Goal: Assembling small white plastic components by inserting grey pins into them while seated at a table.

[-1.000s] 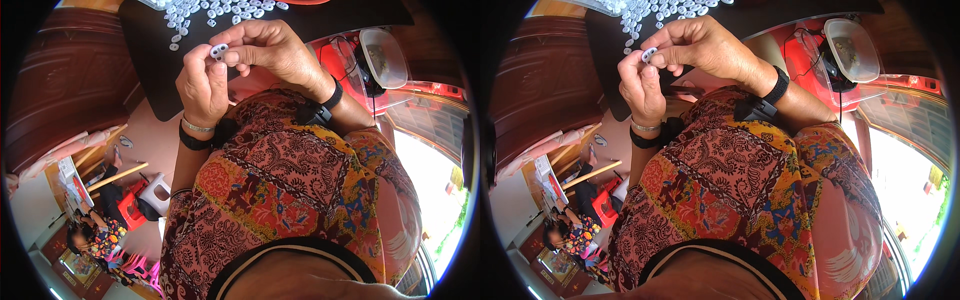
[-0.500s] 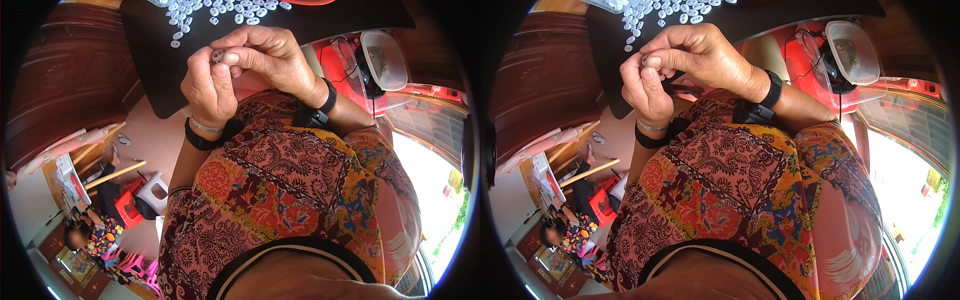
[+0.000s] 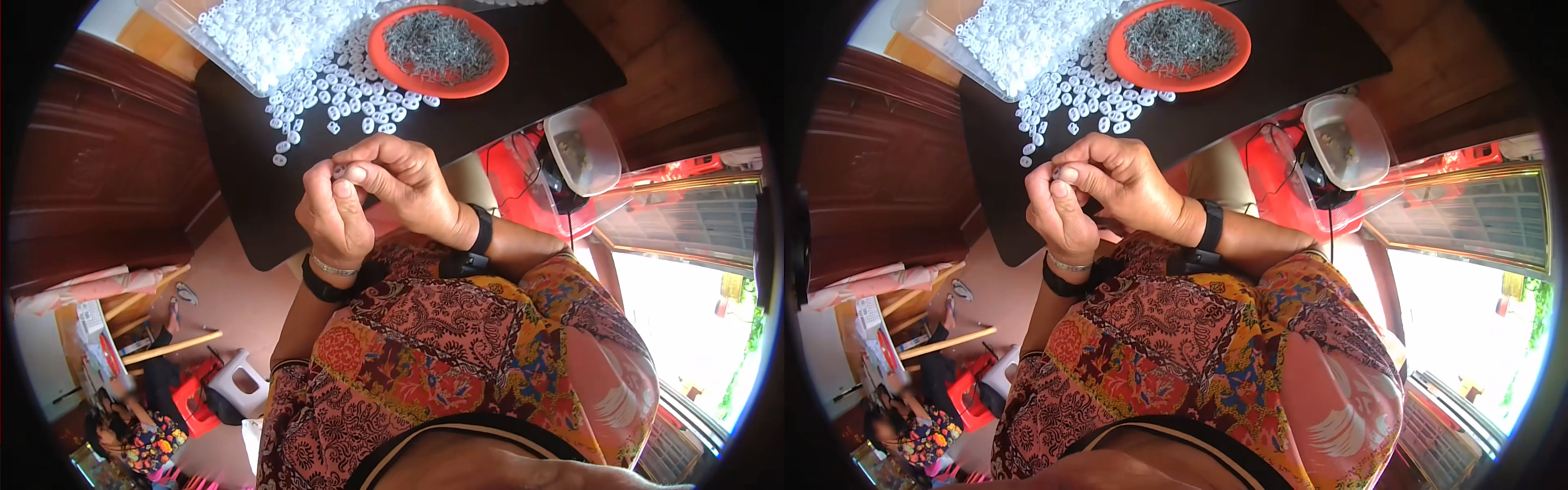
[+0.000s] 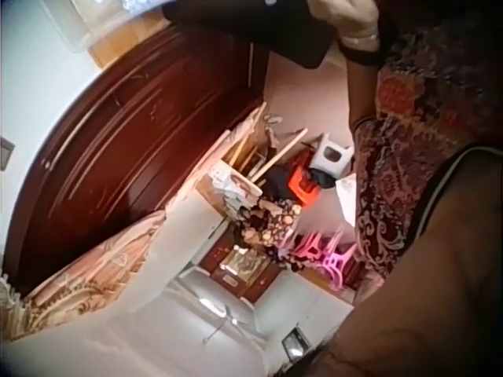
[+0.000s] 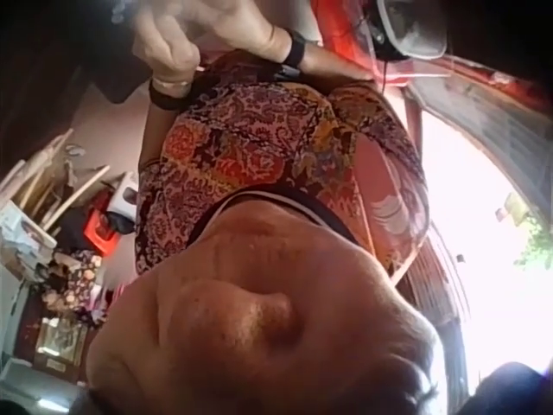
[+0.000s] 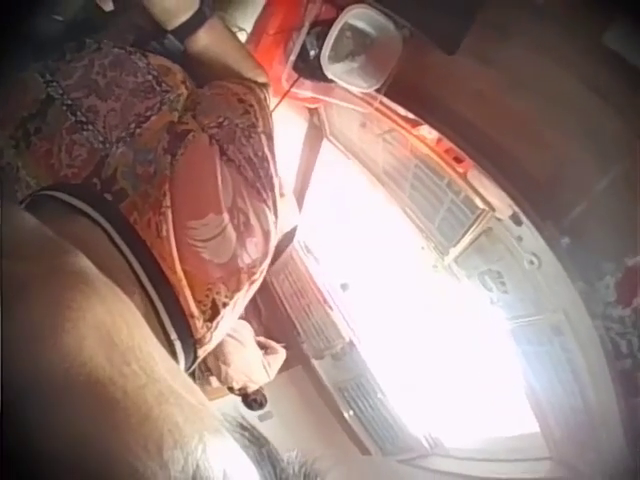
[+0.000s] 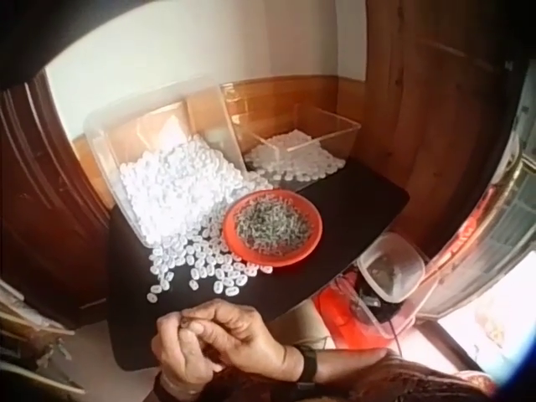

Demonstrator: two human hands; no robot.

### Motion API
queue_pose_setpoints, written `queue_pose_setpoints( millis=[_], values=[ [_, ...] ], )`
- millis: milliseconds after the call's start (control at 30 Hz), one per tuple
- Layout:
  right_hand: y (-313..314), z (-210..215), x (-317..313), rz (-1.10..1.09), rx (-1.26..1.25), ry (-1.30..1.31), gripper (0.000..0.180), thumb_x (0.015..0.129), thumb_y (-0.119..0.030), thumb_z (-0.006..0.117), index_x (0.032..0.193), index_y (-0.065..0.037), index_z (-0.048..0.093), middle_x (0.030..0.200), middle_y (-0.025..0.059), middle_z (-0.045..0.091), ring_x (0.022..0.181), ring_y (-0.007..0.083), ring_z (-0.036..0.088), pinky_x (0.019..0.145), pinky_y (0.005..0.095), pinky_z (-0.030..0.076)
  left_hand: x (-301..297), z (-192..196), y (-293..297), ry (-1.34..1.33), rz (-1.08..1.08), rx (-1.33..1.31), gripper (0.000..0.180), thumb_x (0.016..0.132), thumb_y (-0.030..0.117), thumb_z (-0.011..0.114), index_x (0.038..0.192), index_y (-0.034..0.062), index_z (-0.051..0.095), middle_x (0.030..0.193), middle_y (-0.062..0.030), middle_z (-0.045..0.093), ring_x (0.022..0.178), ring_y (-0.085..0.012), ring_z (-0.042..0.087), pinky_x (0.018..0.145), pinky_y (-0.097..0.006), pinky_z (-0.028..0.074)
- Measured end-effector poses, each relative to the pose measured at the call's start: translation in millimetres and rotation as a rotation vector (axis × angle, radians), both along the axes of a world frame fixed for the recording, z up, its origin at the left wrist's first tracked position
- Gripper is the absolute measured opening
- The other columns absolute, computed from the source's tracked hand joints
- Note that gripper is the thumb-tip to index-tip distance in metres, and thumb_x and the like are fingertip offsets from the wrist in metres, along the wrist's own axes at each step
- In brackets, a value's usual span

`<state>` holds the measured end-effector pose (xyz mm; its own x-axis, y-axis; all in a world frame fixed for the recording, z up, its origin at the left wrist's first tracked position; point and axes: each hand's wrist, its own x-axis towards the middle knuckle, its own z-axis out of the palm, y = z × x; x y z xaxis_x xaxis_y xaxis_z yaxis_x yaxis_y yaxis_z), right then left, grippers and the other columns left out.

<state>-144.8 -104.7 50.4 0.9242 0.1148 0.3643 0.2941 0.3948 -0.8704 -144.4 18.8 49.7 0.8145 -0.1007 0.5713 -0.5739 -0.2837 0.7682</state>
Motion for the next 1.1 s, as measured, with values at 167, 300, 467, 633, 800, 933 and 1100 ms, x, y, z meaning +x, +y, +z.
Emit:
queue_pose_setpoints(
  millis=[167,300,467,633,800,933,1100],
  values=[
    [2.2,1.9,2.4,-0.041,-0.048,0.02,0.008,0.091,-0.004,0.056,0.096,0.0,0.06,0.093,0.0048,0.064,0.083,0.0079,0.058,0.074,0.0229,0.049,4.5,-9.3,1.3,0.012,0.015,-0.036,0.024,0.095,0.018,0.043,0.102,-0.0044,0.05,0.074,-0.0144,0.059,0.061,-0.021,0.058,0.056,-0.03,0.046],
    [-2.9,4.8,10.8,0.046,-0.072,0.135,0.01,0.091,-0.006,0.057,0.098,0.001,0.061,0.09,0.0034,0.064,0.079,0.0069,0.058,0.07,0.0214,0.049,6.7,-4.9,3.7,0.047,-0.004,-0.039,0.023,0.095,0.017,0.043,0.102,-0.0035,0.05,0.072,-0.0133,0.058,0.061,-0.0206,0.058,0.056,-0.03,0.046],
    [-23.1,37.9,23.5,0.192,-0.294,0.211,0.011,0.09,-0.009,0.06,0.096,0.0,0.063,0.084,0.0015,0.063,0.071,0.0054,0.056,0.063,0.0198,0.047,2.5,-6.2,12.1,0.056,-0.008,-0.007,0.019,0.094,0.015,0.044,0.101,-0.0021,0.05,0.066,-0.0089,0.053,0.056,-0.0162,0.052,0.053,-0.029,0.042],
    [-76.9,96.2,101.2,-0.349,-0.882,-0.418,0.011,0.086,-0.011,0.062,0.089,0.0,0.064,0.076,0.0008,0.061,0.067,0.0062,0.055,0.061,0.0217,0.046,0.6,-12.8,20.9,0.163,0.035,-0.059,0.009,0.091,0.009,0.05,0.092,0.0002,0.053,0.06,-0.0056,0.046,0.052,-0.0131,0.044,0.05,-0.028,0.038],
    [-160.3,146.9,197.0,-1.257,-1.068,-0.791,0.034,0.079,-0.018,0.066,0.104,0.003,0.061,0.084,0.0193,0.063,0.07,0.0285,0.061,0.065,0.0339,0.049,9.4,-18.9,13.5,0.141,-0.03,-0.065,0.009,0.089,0.009,0.053,0.087,0.0003,0.053,0.058,-0.0053,0.045,0.05,-0.0129,0.044,0.049,-0.028,0.038],
    [-116.9,119.8,180.1,-0.974,-1.146,-0.834,0.033,0.079,-0.02,0.065,0.107,-0.001,0.063,0.098,0.0223,0.064,0.084,0.0322,0.064,0.074,0.0355,0.05,6.8,-22.2,6.3,0.175,-0.005,-0.092,0.009,0.088,0.009,0.053,0.085,0.0002,0.053,0.059,-0.0068,0.047,0.05,-0.0146,0.045,0.05,-0.028,0.038],
    [-39.9,44.5,150.5,-0.059,-1.027,-0.372,0.018,0.081,-0.018,0.063,0.092,-0.005,0.068,0.083,0.0108,0.067,0.075,0.023,0.063,0.067,0.0345,0.049,7.9,-30.6,7.5,0.148,-0.018,-0.08,0.01,0.088,0.009,0.053,0.083,0.0003,0.053,0.06,-0.0091,0.048,0.05,-0.0176,0.046,0.05,-0.029,0.039]
  ],
)
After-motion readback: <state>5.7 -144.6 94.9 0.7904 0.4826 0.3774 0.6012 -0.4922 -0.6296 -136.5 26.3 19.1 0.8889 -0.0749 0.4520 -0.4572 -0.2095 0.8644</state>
